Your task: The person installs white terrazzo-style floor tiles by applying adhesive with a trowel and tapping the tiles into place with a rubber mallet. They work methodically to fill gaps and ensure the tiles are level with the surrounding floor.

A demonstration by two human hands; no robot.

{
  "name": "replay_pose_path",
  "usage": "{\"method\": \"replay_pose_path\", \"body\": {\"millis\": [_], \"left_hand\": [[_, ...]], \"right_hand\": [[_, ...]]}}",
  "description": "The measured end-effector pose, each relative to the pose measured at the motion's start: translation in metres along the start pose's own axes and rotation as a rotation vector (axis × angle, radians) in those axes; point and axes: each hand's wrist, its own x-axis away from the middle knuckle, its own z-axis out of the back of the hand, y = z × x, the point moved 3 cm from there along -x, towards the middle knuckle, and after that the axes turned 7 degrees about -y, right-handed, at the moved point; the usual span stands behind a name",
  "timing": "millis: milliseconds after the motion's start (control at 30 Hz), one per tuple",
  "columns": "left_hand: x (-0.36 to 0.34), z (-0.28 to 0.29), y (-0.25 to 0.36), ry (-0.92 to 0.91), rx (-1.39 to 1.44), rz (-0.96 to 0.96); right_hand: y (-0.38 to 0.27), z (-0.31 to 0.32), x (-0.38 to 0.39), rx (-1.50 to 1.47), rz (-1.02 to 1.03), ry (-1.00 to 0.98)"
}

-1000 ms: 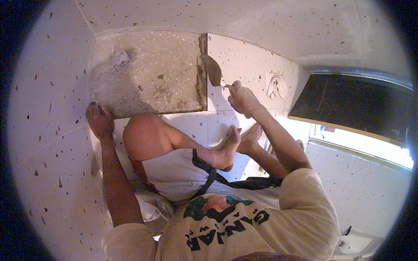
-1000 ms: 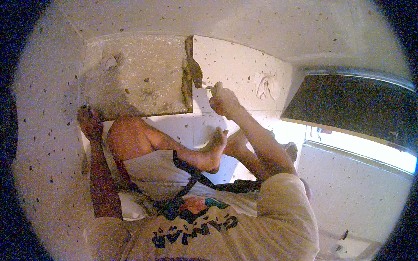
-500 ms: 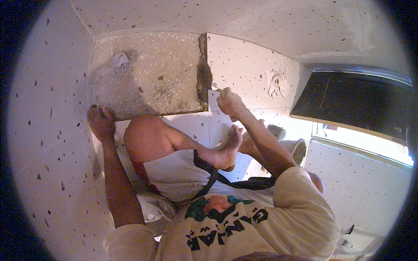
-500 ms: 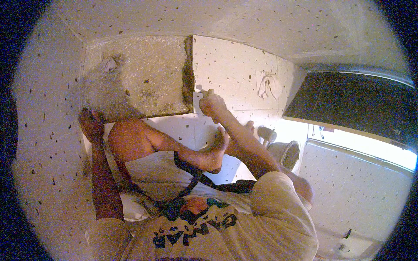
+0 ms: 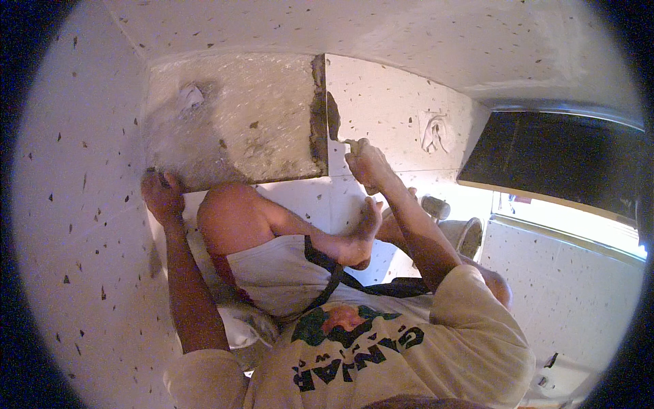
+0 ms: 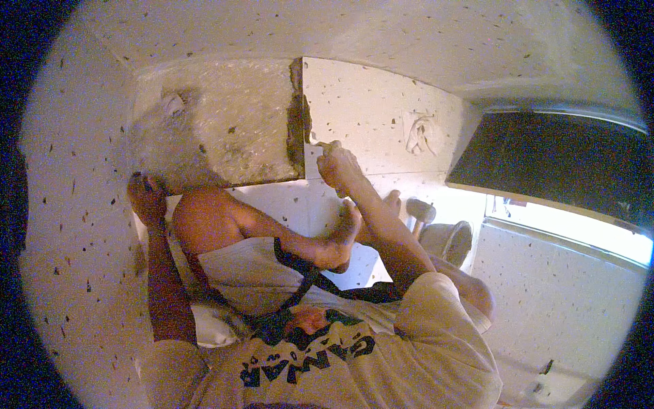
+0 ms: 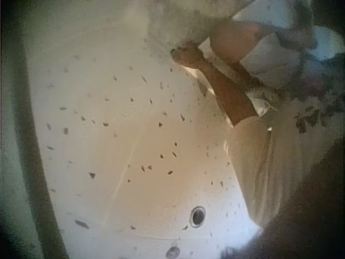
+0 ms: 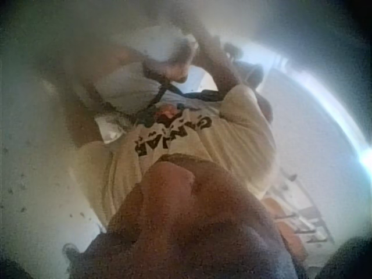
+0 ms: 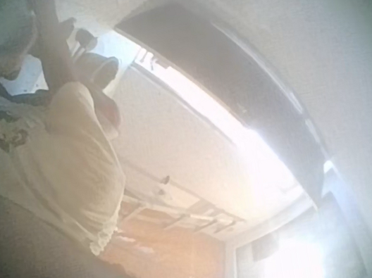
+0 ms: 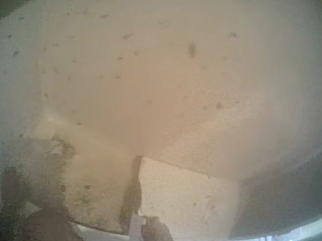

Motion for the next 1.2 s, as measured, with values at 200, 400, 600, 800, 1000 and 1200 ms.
{"method": "replay_pose_path", "body": {"millis": [200,400,600,800,1000,1200], "left_hand": [[0.0,0.0,0.002,0.024,0.0,0.009],[-0.001,-0.003,0.0,0.07,-0.004,-0.087],[0.001,-0.003,0.003,0.065,0.011,-0.08],[0.0,-0.006,-0.004,0.015,-0.02,-0.036],[-0.001,-0.001,0.002,-0.002,0.029,-0.001],[0.002,-0.005,-0.005,0.081,-0.015,-0.029]], "right_hand": [[-0.005,0.006,-0.004,-0.046,-0.077,-0.04],[0.016,-0.023,-0.032,0.067,-0.026,0.032],[0.019,-0.016,-0.043,0.016,-0.075,0.047],[0.0,-0.002,0.0,0.037,0.037,0.1],[0.018,-0.033,0.01,0.041,-0.016,0.044],[0.014,-0.047,0.017,0.054,0.023,0.081]]}}
